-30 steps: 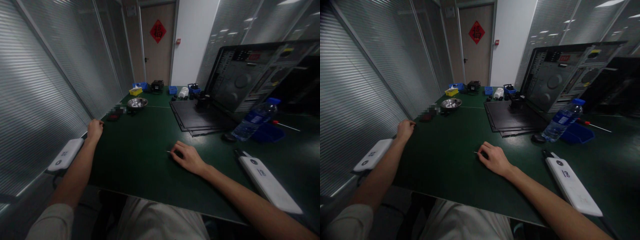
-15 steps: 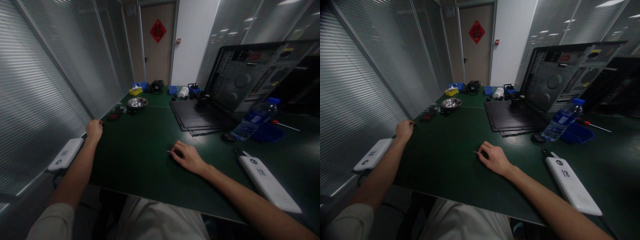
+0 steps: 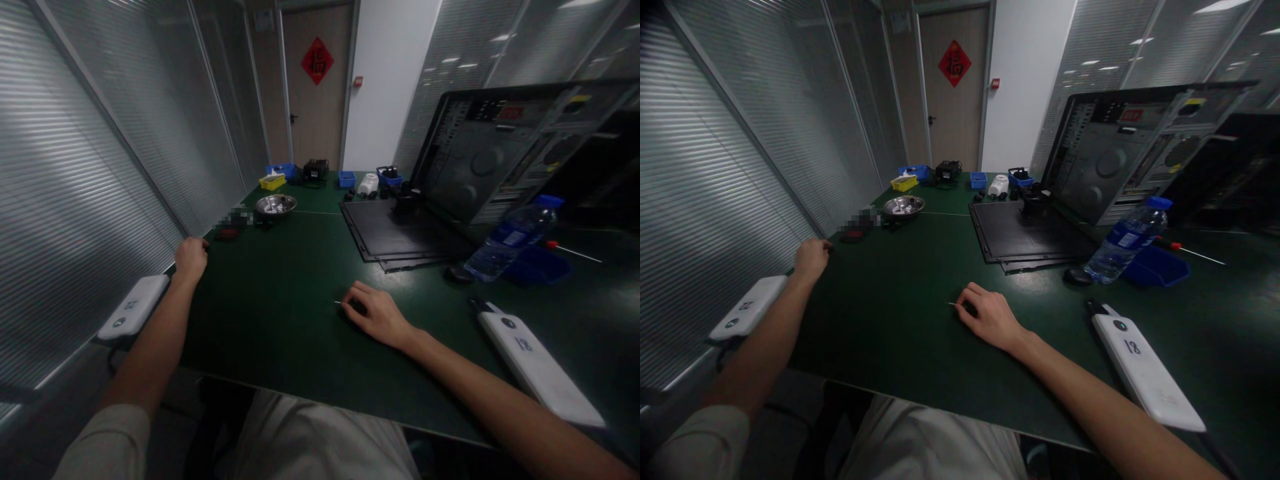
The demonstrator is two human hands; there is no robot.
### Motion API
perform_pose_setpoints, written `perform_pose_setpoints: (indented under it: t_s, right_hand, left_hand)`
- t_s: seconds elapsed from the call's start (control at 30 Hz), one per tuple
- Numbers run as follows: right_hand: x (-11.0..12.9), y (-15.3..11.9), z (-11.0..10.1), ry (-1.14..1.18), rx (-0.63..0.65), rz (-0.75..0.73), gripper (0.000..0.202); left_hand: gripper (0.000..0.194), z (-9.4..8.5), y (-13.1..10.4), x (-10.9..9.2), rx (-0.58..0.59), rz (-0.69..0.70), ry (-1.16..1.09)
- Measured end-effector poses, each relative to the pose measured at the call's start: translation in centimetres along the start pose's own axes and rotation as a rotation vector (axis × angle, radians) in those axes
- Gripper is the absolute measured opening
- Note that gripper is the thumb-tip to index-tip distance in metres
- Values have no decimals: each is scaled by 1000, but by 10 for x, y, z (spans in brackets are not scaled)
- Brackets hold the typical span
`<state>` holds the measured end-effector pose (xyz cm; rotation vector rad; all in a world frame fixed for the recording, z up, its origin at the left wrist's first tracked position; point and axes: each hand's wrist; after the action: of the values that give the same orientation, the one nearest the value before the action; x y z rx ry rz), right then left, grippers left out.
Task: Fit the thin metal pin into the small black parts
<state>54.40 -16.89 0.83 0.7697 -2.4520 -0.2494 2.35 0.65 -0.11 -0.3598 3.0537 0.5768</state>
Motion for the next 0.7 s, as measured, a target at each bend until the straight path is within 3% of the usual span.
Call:
perform_pose_setpoints:
  t_s: [0.33,0.7]
  right_hand:
    - [-1,0,0,2,1,-2,15]
    - [2,0,-2,-7,14,1,16]
  left_hand:
    - [39,2,0,0,-7,-1,21]
    - [32,-11,-6,-6,20,-83,-28]
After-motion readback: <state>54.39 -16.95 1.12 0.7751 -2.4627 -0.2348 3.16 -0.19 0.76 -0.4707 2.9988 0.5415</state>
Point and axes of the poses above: each hand's wrist, its own y-axis towards the middle knuckle, its own z-axis out of the palm, x = y × z, and after that the axes turned 3 degrees about -x, right-handed
